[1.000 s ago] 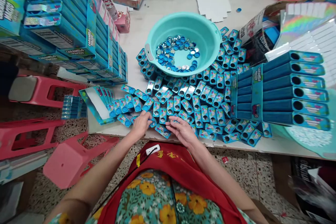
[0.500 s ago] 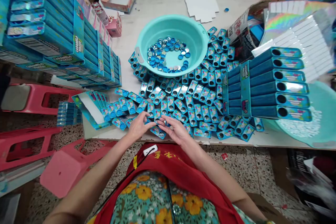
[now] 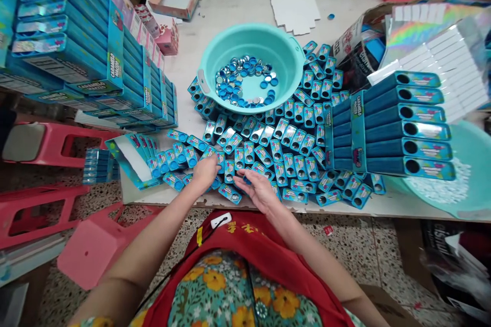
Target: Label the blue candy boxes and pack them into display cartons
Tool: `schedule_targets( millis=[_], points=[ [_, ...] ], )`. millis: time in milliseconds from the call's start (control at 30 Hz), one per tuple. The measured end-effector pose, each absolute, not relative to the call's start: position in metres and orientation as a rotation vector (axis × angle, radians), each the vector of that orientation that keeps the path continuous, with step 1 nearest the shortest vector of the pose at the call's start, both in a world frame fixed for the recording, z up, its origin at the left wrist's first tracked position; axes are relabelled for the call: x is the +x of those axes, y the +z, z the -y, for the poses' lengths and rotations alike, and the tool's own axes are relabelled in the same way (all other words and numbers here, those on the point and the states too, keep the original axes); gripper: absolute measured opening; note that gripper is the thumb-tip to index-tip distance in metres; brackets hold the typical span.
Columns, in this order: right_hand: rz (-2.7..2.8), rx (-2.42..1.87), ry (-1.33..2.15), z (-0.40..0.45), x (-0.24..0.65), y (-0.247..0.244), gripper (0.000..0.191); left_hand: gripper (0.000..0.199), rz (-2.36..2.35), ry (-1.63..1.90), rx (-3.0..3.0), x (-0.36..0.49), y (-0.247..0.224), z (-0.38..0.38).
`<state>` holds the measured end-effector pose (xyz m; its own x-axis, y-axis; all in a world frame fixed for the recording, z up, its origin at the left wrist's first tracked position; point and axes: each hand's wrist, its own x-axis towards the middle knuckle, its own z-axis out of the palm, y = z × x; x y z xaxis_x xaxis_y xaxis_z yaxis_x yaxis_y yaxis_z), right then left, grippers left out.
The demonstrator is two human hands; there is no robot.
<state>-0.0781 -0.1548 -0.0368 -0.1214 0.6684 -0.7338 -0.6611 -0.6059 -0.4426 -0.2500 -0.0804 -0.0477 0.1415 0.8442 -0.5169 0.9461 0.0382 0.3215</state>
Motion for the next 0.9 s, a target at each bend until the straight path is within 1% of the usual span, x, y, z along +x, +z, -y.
schedule_targets(
  millis=[100,167,267,333,400,500,600,667,767,833,900],
  points=[
    [-0.022,-1.224,1.866,0.157,-0.071,-0.039,0.026,0.034,-1.776,-0.584,1.914,-0.238,-0.045,0.064],
    [-0.052,-1.208,1.888,0.160,-0.069,-0.039,0.024,0.040,-1.785,-0.667,1.918,-0.232,-0.044,0.058],
    [-0.097,-1.131,1.931,0.165,-0.069,-0.037,0.023,0.039,-1.784,-0.684,1.941,-0.232,-0.039,0.057],
    [-0.117,-1.072,1.945,0.167,-0.070,-0.036,0.024,0.036,-1.794,-0.637,1.965,-0.235,-0.035,0.063],
    [-0.115,-1.043,1.942,0.168,-0.072,-0.036,0.025,0.033,-1.764,-0.443,1.994,-0.237,-0.031,0.076],
    [-0.077,-1.051,1.943,0.167,-0.075,-0.037,0.025,0.030,-1.472,-0.010,1.942,-0.234,-0.026,0.101],
    [-0.103,-1.064,1.949,0.166,-0.078,-0.036,0.029,0.021,-1.215,0.210,1.820,-0.226,-0.025,0.116],
    [-0.140,-1.069,1.940,0.167,-0.078,-0.035,0.031,0.015,-1.193,0.253,1.775,-0.226,-0.026,0.116],
    [-0.098,-1.080,1.918,0.171,-0.071,-0.032,0.029,0.013,-1.369,0.235,1.721,-0.234,-0.030,0.105],
    [-0.052,-1.120,1.888,0.175,-0.062,-0.031,0.023,0.014,-1.497,0.114,1.771,-0.238,-0.033,0.098],
    [-0.036,-1.192,1.858,0.179,-0.052,-0.031,0.017,0.014,-1.531,-0.111,1.899,-0.236,-0.036,0.095]
  ],
)
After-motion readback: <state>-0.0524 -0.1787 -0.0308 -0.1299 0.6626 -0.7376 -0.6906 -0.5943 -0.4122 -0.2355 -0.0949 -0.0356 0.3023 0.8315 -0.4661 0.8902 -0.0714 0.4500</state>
